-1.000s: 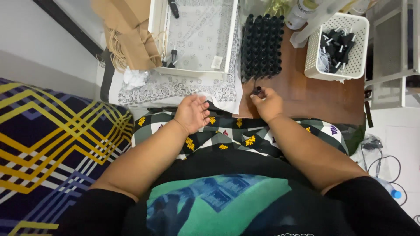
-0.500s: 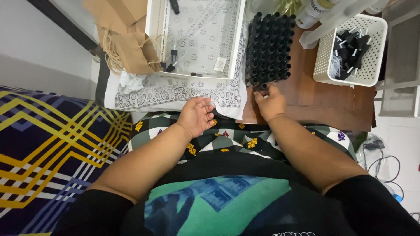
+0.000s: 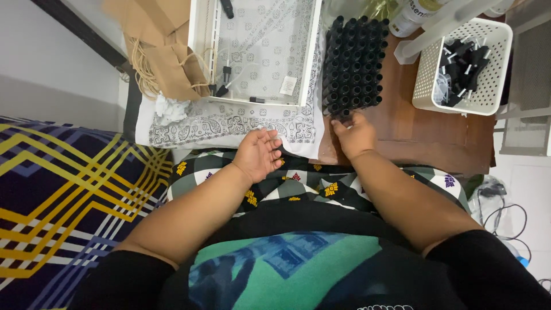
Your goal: Assembling and cleaning small perfume spray vials by inserting sprayer components and wiping them.
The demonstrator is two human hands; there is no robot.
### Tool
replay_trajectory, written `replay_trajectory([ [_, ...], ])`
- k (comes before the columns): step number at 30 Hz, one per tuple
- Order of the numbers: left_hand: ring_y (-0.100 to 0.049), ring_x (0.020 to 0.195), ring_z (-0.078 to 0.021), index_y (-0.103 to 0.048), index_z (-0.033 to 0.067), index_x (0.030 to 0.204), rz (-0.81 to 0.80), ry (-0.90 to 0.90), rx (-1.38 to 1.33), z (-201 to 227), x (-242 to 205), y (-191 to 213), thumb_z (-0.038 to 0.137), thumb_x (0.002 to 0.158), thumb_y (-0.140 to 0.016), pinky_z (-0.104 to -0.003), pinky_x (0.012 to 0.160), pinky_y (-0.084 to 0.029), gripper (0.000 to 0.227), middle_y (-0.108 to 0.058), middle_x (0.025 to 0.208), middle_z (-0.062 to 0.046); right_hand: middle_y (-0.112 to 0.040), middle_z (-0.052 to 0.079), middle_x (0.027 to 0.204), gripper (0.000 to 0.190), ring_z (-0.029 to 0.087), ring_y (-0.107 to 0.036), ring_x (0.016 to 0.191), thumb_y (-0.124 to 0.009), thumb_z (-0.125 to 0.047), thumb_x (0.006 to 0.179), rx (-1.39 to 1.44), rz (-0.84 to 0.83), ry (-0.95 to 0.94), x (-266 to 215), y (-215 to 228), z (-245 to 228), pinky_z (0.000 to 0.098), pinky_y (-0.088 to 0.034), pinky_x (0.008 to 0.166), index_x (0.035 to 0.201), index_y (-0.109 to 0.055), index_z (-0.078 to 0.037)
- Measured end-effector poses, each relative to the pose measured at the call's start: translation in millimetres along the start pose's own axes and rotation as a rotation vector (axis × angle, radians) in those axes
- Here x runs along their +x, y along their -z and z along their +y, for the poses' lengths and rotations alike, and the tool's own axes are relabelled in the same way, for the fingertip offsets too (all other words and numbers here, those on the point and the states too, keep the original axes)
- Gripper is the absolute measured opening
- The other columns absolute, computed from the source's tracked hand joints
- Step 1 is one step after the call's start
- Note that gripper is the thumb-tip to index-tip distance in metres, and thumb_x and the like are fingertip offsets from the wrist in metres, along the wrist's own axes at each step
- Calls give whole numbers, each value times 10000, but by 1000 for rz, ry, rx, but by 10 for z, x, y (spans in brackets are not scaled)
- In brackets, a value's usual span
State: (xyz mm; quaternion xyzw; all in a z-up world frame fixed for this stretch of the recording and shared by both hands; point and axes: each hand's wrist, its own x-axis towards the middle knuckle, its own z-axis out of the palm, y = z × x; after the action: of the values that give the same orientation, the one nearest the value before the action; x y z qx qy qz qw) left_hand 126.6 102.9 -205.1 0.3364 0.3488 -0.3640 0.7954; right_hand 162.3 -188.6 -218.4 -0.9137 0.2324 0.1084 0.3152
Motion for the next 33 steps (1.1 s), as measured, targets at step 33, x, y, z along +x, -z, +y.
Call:
replay_trajectory([
  [33, -630, 669, -194, -645, 214, 927, -27, -30, 88, 25, 100, -37, 503, 870, -557, -383, 646, -577, 308, -558, 713, 32, -786, 65, 1008, 390, 316, -723, 1068, -808, -402, 849, 50, -66, 53, 91, 10, 109, 461, -598, 933, 1116, -742, -125],
])
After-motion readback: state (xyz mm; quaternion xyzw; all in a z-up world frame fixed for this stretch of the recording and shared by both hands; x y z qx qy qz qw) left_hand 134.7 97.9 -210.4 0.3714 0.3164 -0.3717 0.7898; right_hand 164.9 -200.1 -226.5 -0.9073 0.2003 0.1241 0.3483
